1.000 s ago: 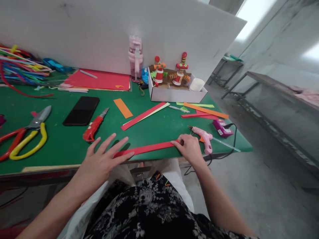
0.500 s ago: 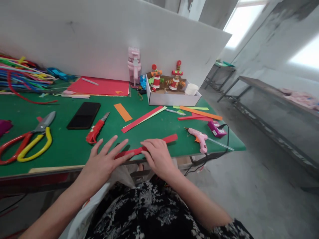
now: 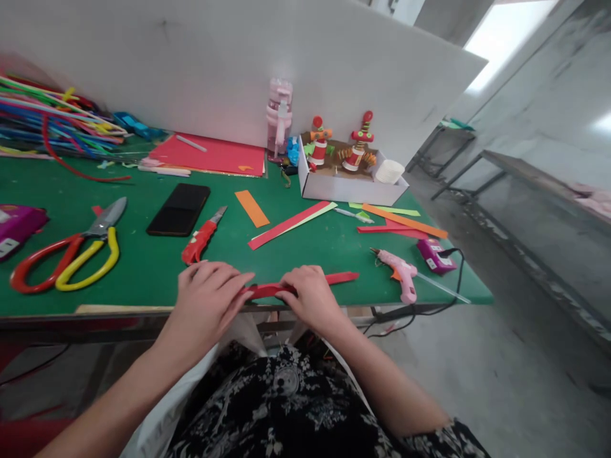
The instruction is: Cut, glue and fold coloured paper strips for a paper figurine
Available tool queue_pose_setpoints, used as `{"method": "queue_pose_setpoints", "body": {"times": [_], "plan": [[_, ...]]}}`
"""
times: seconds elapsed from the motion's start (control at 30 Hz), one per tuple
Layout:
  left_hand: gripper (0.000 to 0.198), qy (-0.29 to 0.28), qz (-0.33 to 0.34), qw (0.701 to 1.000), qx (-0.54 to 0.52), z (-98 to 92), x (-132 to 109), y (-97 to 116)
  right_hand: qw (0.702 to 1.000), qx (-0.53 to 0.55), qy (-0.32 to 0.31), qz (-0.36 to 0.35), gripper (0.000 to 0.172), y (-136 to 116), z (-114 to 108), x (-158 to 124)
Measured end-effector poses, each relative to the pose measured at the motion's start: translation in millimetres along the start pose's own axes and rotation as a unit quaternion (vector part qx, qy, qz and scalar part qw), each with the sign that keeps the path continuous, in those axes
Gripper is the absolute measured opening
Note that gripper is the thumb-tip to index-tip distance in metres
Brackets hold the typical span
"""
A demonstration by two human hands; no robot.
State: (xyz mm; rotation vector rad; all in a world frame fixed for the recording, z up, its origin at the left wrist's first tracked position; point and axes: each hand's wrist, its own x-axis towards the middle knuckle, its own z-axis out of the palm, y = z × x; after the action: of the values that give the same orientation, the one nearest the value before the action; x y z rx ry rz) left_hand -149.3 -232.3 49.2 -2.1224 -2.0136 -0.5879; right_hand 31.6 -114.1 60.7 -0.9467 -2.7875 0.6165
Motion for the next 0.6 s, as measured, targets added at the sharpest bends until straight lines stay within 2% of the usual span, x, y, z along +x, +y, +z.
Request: {"method": "queue_pose_setpoints", "body": {"times": [0.13, 0.3, 0.6], "plan": [[0.02, -0.038, -0.025, 0.999, -0.027, 3.2, 9, 3, 1.0, 0.0, 0.003, -0.001, 0.011, 1, -2, 1], [0.029, -0.065, -0.043, 0.996, -0.039, 5.3, 15, 6, 1.0, 0.005, -0.011, 0.017, 0.016, 1, -4, 3], [0.03, -0.141, -0.037, 0.989, 0.032, 2.8, 29, 8, 0.995, -0.062, -0.069, 0.04, 0.023, -5, -15, 13]]}}
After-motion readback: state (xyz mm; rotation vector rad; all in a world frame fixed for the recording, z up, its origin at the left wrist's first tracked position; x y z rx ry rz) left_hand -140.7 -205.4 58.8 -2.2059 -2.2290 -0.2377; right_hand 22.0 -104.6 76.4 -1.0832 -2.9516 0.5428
